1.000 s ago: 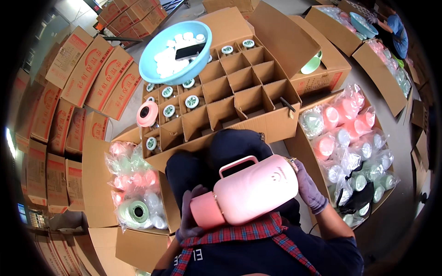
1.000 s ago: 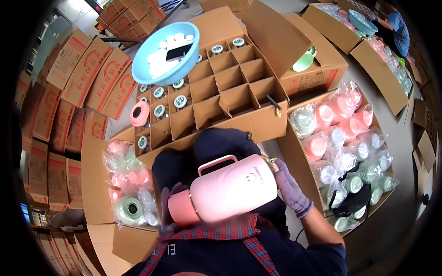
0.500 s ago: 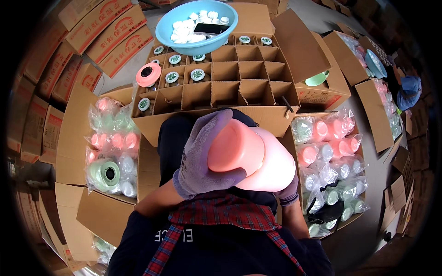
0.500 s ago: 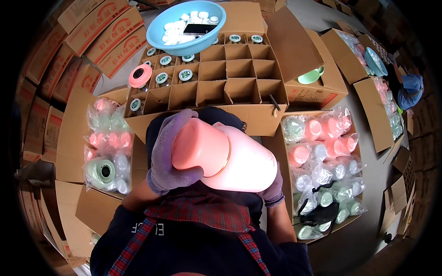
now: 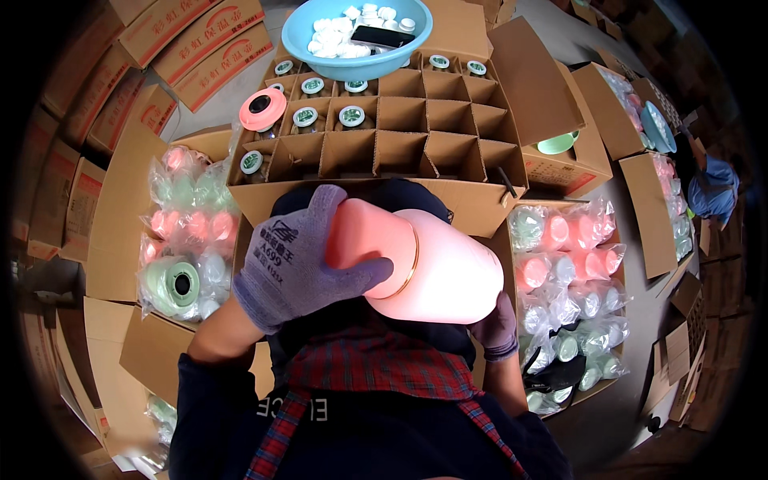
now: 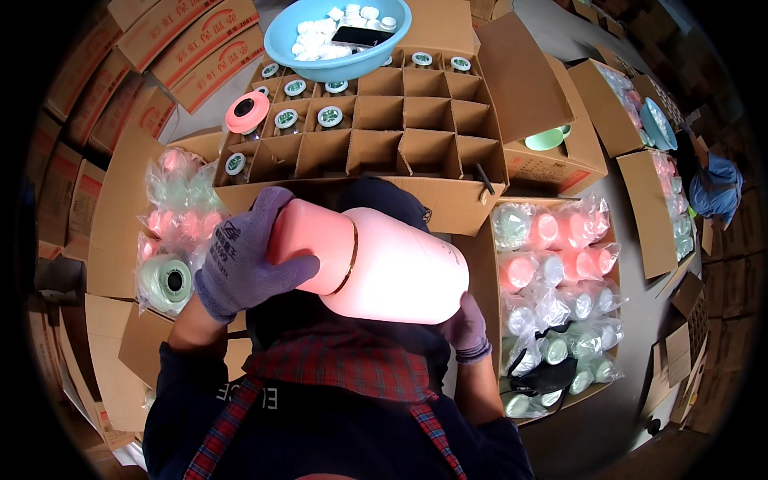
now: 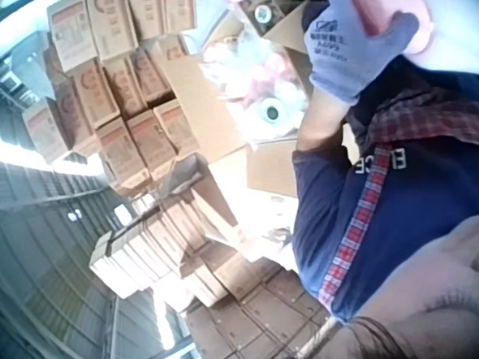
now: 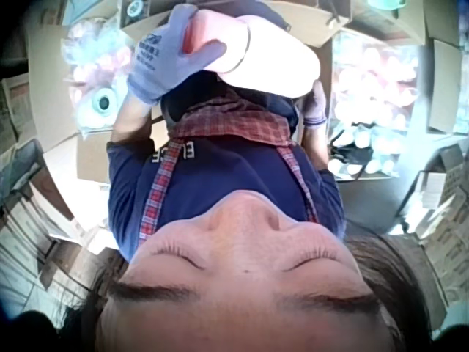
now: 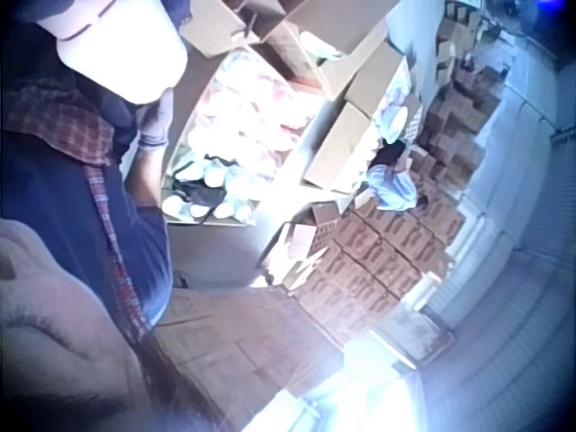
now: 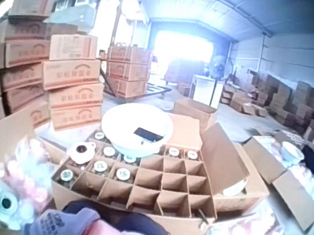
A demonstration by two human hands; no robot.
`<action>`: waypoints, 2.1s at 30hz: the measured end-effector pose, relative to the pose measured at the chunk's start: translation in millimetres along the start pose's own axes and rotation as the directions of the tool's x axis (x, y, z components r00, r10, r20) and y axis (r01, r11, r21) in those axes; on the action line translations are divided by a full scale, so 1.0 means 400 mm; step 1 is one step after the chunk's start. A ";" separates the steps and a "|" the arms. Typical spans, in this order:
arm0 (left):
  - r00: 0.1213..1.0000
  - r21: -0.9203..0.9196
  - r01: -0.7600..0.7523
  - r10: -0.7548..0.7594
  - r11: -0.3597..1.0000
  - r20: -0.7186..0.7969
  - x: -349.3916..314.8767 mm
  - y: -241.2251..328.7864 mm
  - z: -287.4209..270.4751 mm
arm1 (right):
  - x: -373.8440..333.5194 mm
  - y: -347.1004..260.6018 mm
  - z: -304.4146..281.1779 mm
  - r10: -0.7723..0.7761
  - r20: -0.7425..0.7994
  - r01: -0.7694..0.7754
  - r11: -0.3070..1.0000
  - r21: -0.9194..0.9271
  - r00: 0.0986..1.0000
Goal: The person assembles thermos flasks by inserting metal liners into plastic bodies, screwing on lids, and attaching handles. They then place the assembled units into plastic bags and arrange them in cardboard boxes. The process is repeated for multiple pink and green thermoses.
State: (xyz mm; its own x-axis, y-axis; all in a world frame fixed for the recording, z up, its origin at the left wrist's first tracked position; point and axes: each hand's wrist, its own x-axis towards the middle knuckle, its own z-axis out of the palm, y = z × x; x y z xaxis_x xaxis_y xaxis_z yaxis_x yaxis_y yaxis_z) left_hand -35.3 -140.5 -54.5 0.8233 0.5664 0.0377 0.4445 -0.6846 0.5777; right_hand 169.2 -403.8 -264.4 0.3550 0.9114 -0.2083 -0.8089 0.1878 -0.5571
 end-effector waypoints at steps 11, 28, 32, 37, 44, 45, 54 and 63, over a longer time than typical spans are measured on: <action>0.679 0.249 -0.719 0.732 0.649 0.051 0.023 -0.107 0.038 | -0.004 -0.029 0.053 -0.188 -0.038 0.141 0.844 -0.517 0.982; 0.826 -0.587 -0.561 0.443 0.583 -0.349 0.059 0.037 0.203 | 0.078 -0.036 -0.006 -0.172 -0.003 0.167 0.961 -0.218 0.985; 0.743 -0.519 -0.669 0.484 0.532 -0.462 0.079 0.074 0.157 | 0.125 -0.013 -0.023 -0.169 -0.033 0.163 0.978 -0.126 0.985; 0.639 -0.412 -0.767 0.520 0.493 -0.567 0.100 0.136 0.143 | 0.167 -0.003 -0.040 -0.184 -0.073 0.180 0.982 -0.062 0.980; 0.631 -0.396 -0.775 0.576 0.492 -0.520 0.107 0.138 0.129 | 0.205 0.014 -0.048 -0.189 -0.086 0.190 0.982 -0.004 0.978; 0.647 -0.405 -0.762 0.588 0.505 -0.485 0.107 0.137 0.126 | 0.207 0.015 -0.050 -0.191 -0.088 0.192 0.981 0.006 0.978; 0.667 -0.398 -0.744 0.635 0.537 -0.389 0.084 0.169 0.147 | 0.216 0.007 -0.061 -0.210 -0.108 0.216 0.975 0.045 0.972; 0.669 -0.312 -0.743 0.651 0.592 -0.358 0.078 0.112 0.190 | 0.263 -0.012 -0.082 -0.230 -0.103 0.238 0.969 0.073 0.968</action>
State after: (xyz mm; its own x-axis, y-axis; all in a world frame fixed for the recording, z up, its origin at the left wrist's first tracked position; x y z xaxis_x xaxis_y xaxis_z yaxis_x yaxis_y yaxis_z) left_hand 37.2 -188.3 -89.3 0.7143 0.0976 0.6930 -0.4582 -0.6833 0.5685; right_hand 225.8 -321.0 -310.1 0.5780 0.8009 -0.1567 -0.7332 0.4254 -0.5305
